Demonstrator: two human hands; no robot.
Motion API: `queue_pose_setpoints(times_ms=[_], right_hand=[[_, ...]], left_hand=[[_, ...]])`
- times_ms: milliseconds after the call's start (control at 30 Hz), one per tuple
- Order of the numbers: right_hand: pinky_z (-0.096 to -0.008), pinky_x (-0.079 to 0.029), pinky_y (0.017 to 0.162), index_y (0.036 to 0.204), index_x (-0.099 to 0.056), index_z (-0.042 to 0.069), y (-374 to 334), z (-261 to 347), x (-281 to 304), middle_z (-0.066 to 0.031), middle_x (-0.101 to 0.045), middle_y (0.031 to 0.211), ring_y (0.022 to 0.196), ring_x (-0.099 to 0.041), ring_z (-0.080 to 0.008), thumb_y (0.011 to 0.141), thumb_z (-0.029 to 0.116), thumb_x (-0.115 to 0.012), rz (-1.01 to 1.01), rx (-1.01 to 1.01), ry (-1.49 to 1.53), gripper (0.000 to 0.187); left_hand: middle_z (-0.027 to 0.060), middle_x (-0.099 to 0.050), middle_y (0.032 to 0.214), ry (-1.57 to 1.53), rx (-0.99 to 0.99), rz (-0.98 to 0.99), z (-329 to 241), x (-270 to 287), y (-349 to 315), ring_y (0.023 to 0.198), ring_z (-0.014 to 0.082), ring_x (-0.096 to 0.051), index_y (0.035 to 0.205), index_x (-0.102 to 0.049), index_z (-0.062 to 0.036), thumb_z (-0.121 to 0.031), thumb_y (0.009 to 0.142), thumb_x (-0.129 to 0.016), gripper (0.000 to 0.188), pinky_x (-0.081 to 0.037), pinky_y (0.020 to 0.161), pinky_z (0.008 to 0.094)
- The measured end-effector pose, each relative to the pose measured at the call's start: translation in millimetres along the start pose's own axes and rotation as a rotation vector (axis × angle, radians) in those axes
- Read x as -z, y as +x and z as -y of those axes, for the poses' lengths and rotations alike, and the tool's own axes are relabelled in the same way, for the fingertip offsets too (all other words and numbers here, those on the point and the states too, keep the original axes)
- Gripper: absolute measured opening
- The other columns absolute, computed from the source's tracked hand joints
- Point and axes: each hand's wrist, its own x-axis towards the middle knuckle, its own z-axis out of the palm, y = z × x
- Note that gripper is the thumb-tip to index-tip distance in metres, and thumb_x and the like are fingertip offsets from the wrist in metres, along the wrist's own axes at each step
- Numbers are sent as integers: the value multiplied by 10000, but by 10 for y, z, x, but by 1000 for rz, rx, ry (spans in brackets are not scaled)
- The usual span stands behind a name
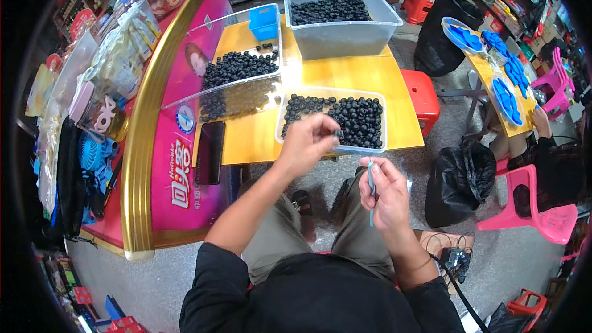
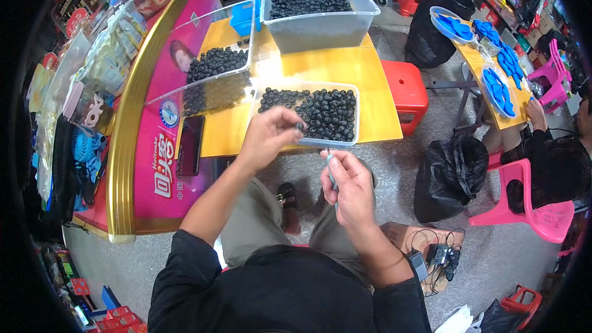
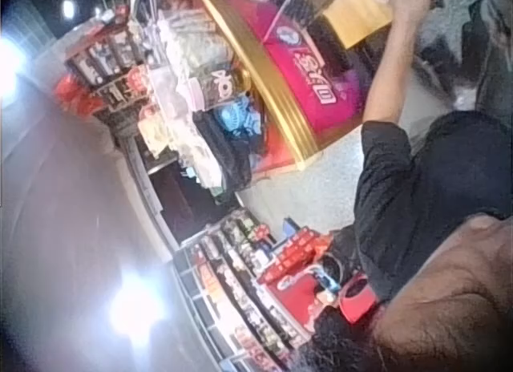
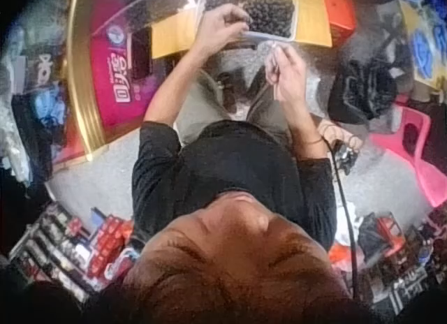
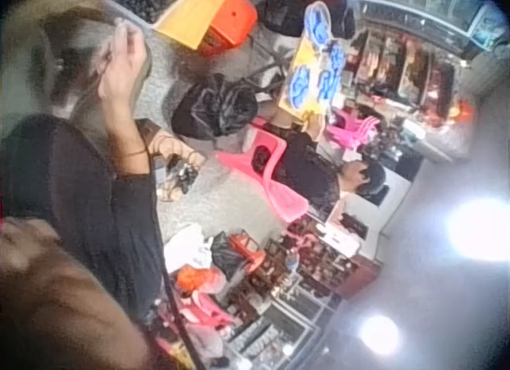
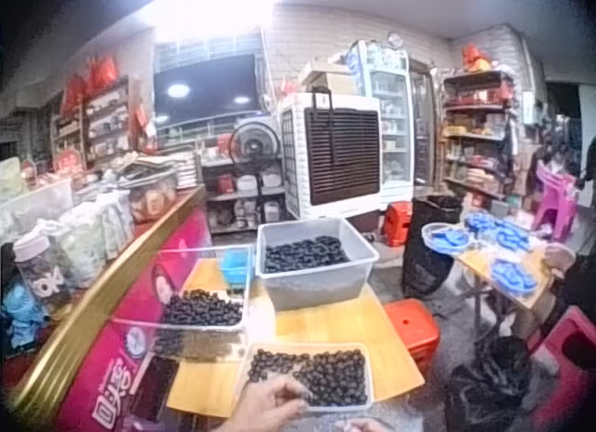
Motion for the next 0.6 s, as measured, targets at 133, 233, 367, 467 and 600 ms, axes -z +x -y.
queue_pose_setpoints(times_ms=[133, 233, 367, 467, 600], right_hand=[[-178, -280, 396, 1050, -550, 9, -118, -11, -131, -1, -487, 629, 457, -372, -37, 936, 187, -565, 72, 49, -51, 212], [-171, -281, 397, 1006, -563, 14, -210, -31, -200, 11, -497, 638, 468, -386, -26, 913, 177, -607, 99, 3, -79, 193], [-170, -281, 403, 911, -588, 29, -353, -81, -291, 32, -518, 651, 499, -402, -7, 877, 172, -660, 168, -33, -144, 164], [-170, -281, 409, 879, -599, 30, -452, -129, -352, 43, -520, 650, 509, -401, 0, 858, 160, -680, 196, 73, -269, 155], [-169, -318, 451, 887, -609, 21, -562, -86, -399, 45, -522, 659, 538, -422, -5, 864, 131, -662, 232, 117, -301, 125]], left_hand=[[20, -555, 945, -35, -280, -26, -58, -103, -644, 784, 66, -493, 931, -652, -15, 7, 767, -704, 173, -416, 684, 191], [23, -542, 952, -134, -259, -64, -74, -158, -966, 775, 73, -484, 950, -674, -22, 10, 762, -712, 194, -406, 678, 201], [32, -544, 952, -93, -293, -99, -175, -225, -1214, 778, 78, -491, 945, -671, -15, 30, 761, -706, 192, -412, 686, 206], [40, -546, 947, -19, -355, -118, -232, -285, -1334, 785, 86, -501, 939, -670, -18, 45, 759, -699, 193, -414, 678, 210], [54, -553, 932, 96, -449, -133, -280, -327, -1436, 793, 99, -517, 932, -669, -18, 42, 753, -703, 192, -420, 664, 225]])
